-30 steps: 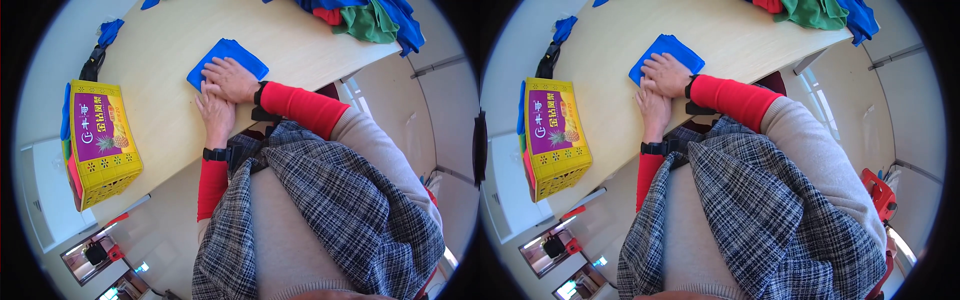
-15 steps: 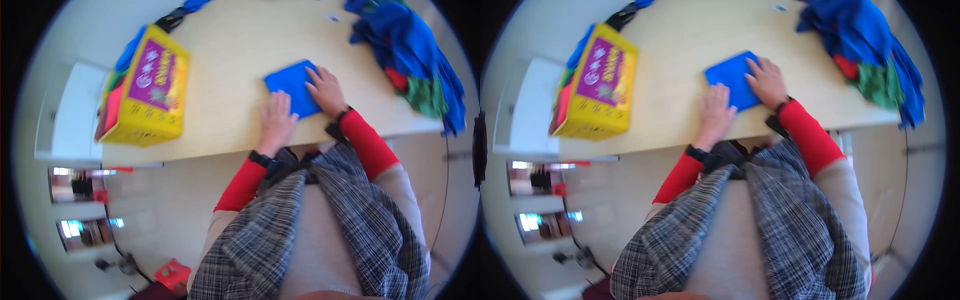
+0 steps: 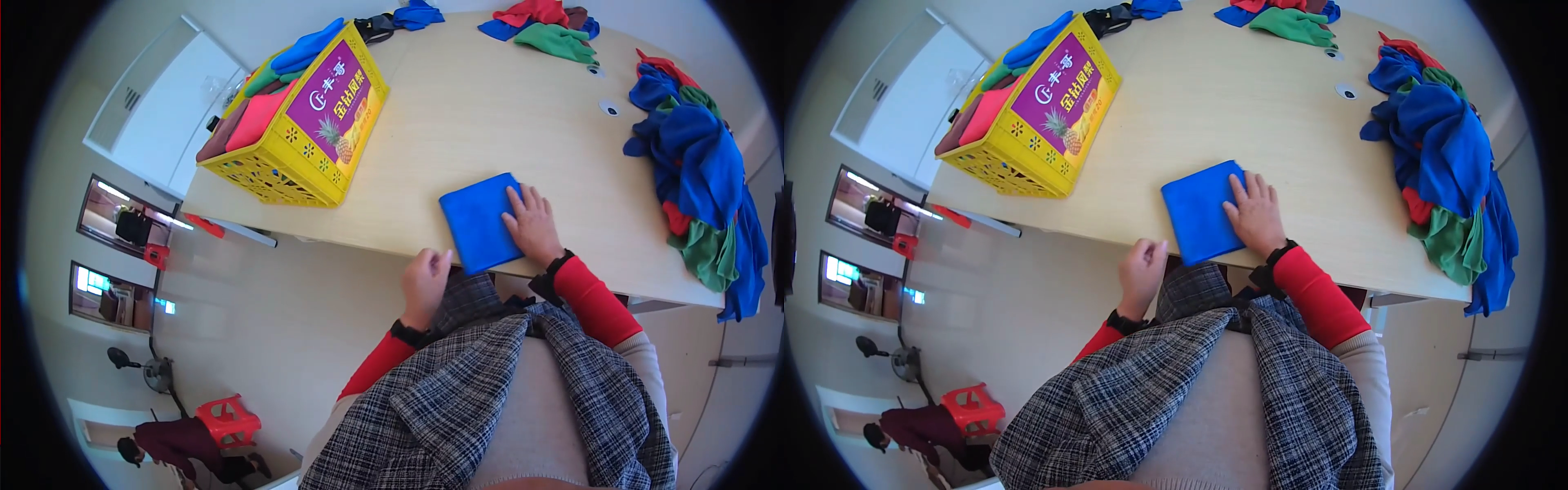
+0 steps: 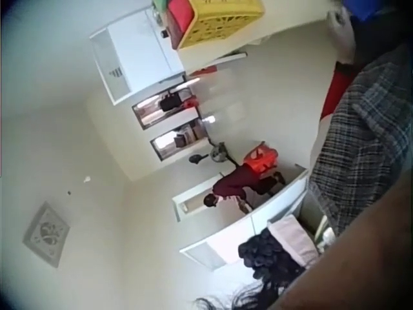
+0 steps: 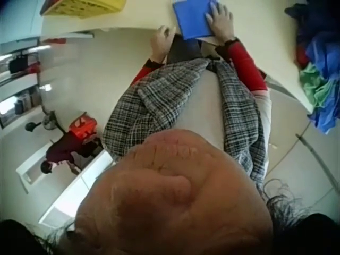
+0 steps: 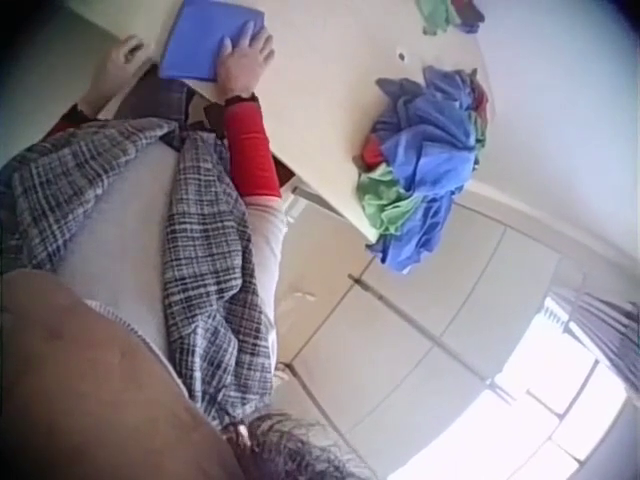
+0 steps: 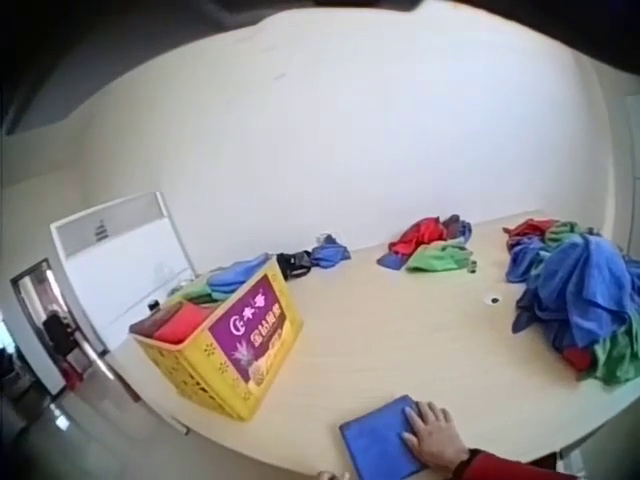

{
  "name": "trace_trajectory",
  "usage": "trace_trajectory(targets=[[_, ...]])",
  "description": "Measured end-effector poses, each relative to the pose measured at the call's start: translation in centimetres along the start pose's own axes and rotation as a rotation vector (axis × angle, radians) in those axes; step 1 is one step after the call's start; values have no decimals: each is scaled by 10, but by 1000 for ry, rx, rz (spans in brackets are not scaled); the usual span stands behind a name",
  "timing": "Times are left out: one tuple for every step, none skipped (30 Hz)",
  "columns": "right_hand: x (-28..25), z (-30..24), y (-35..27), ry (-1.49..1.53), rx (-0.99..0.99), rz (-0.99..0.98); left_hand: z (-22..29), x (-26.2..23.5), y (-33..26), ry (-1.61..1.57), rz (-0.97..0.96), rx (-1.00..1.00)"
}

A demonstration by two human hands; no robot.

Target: The person picks up a blue cloth, spreads it out on the table, and folds it into a small rectangle before placing it into a yellow crate. They then pick up a red cloth from a pile.

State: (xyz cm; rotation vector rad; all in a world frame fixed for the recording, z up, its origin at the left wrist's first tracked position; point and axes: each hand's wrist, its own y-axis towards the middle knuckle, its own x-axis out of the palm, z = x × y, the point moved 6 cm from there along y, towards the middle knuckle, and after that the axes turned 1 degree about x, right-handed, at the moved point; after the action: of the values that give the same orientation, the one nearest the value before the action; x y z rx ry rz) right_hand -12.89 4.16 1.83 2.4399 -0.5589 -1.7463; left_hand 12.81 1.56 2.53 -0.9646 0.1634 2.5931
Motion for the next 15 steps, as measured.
trace_trajectory(targets=[[2,-12,1,1,-12,-1,-27,-2,-2,-70,-5,-159],[7,-24,2,17,-53,-23,-43,-2,-6,-142,-15,-317],[10,-35,1,34,-94,-44,-48,-1,-8,-144,-8,-320],[14,-45,1,50,-136,-62,-50,8,-9,-521,-65,-372],[17,-52,0,51,-144,-59,-48,17,-9,-900,-124,-413],[20,-62,-3,63,-183,-61,-44,24,-11,-1279,-182,-442],[23,-71,-6,74,-221,-61,-46,26,-12,-1281,-172,-436],[24,-77,-9,85,-259,-60,-51,28,-15,-1293,-132,-430],[23,-81,-9,85,-268,-56,-55,30,-15,-1307,-94,-423],[23,-83,-10,111,-285,-87,-60,29,-14,-1320,-56,-416],[23,-81,-13,135,-294,-120,-59,25,-12,-1320,-57,-412],[24,-80,-15,160,-303,-153,-58,15,-9,-1232,-70,-367],[24,-74,-16,159,-304,-150,-57,4,-6,-1144,-84,-323],[24,-64,-17,161,-282,-150,-55,-11,-6,-1056,-85,-281],[24,-50,-17,160,-255,-149,-46,-30,-2,-1056,-81,-278]])
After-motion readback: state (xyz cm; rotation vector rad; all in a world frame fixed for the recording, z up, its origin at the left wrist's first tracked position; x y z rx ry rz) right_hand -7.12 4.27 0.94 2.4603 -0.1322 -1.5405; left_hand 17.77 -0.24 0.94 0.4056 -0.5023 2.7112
